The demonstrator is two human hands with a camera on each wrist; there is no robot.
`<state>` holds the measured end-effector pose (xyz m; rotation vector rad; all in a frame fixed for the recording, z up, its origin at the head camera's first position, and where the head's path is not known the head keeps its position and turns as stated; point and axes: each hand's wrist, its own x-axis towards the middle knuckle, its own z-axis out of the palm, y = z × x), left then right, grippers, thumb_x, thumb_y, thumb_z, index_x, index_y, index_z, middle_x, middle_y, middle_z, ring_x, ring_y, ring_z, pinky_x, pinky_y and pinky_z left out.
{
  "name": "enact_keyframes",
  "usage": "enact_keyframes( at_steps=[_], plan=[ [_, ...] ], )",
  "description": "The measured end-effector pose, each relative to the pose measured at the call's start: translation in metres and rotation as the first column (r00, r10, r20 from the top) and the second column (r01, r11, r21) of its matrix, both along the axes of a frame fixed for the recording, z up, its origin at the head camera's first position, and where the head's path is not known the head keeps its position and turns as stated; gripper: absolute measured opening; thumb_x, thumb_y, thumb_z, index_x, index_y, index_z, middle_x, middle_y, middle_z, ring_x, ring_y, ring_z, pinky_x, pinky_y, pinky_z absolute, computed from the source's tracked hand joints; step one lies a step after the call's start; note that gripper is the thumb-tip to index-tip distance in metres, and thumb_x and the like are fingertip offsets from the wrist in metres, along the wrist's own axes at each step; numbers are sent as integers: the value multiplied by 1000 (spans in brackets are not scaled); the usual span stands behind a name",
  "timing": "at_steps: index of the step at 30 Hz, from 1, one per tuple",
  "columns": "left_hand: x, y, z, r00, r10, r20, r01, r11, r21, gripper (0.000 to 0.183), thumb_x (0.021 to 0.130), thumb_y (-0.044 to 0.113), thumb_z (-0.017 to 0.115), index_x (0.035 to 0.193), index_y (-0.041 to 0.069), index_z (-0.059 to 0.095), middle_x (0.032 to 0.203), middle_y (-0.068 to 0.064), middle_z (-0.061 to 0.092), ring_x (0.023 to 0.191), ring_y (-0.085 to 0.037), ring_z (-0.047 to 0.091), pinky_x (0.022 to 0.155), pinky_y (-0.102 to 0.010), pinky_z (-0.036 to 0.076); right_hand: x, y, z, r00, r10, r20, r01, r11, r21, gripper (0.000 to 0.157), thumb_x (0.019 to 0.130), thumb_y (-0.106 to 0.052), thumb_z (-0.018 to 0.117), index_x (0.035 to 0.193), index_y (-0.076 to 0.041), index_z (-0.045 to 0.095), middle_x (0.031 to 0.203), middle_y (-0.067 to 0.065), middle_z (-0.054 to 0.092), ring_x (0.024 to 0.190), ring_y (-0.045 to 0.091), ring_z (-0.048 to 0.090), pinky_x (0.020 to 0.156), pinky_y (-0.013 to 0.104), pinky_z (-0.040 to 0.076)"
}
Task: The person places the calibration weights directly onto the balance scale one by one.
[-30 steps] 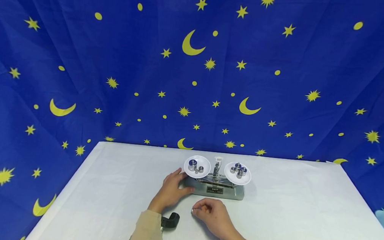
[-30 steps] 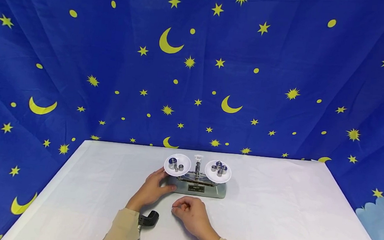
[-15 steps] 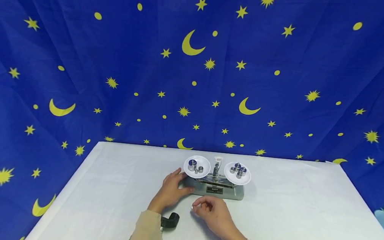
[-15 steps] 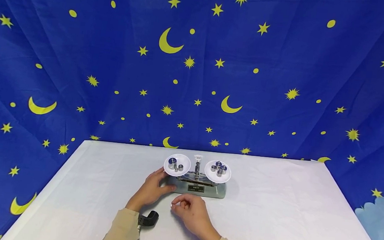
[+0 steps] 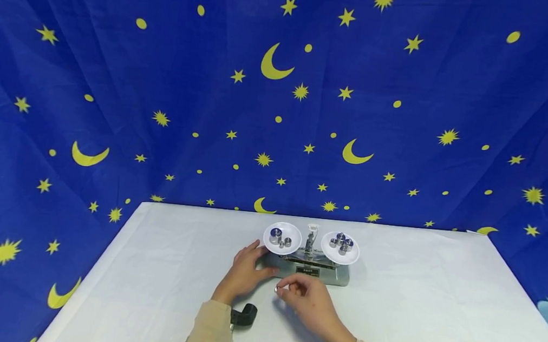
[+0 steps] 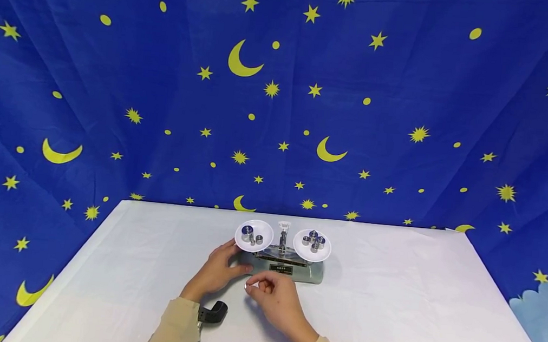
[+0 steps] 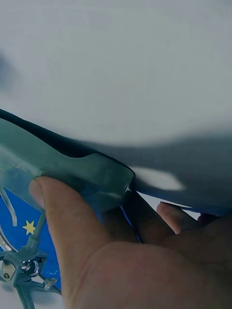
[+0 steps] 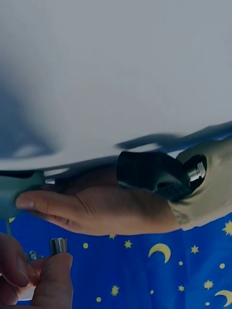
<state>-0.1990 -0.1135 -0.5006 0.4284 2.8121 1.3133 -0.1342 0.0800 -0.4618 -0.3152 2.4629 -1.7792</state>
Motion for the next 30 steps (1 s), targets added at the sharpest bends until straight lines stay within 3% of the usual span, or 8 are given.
enact_keyframes(
  at_steps=[13, 30],
  plan=[
    [0, 0, 1, 999, -14, -31, 14, 1000, 9, 61, 86, 34, 78, 137, 5, 61, 144, -20, 55, 143, -43, 35, 117, -66, 21, -6, -1, 11, 998, 4, -67, -7, 999, -40, 8, 84, -7, 77, 92, -5, 75, 67, -4, 54, 56, 4, 46, 48, 17, 37],
    [-1, -1, 0, 1000, -11, -23, 12, 1000, 7, 60, 87, 32, 77, 137, 3, 60, 143, -19, 56, 144, -42, 34, 117, -65, 21, -14, -5, 22, 992, -74, -103, 73, 997, -11, 7, 83, -6, 78, 86, -12, 76, 67, -3, 53, 60, 8, 46, 52, 17, 36]
  ],
)
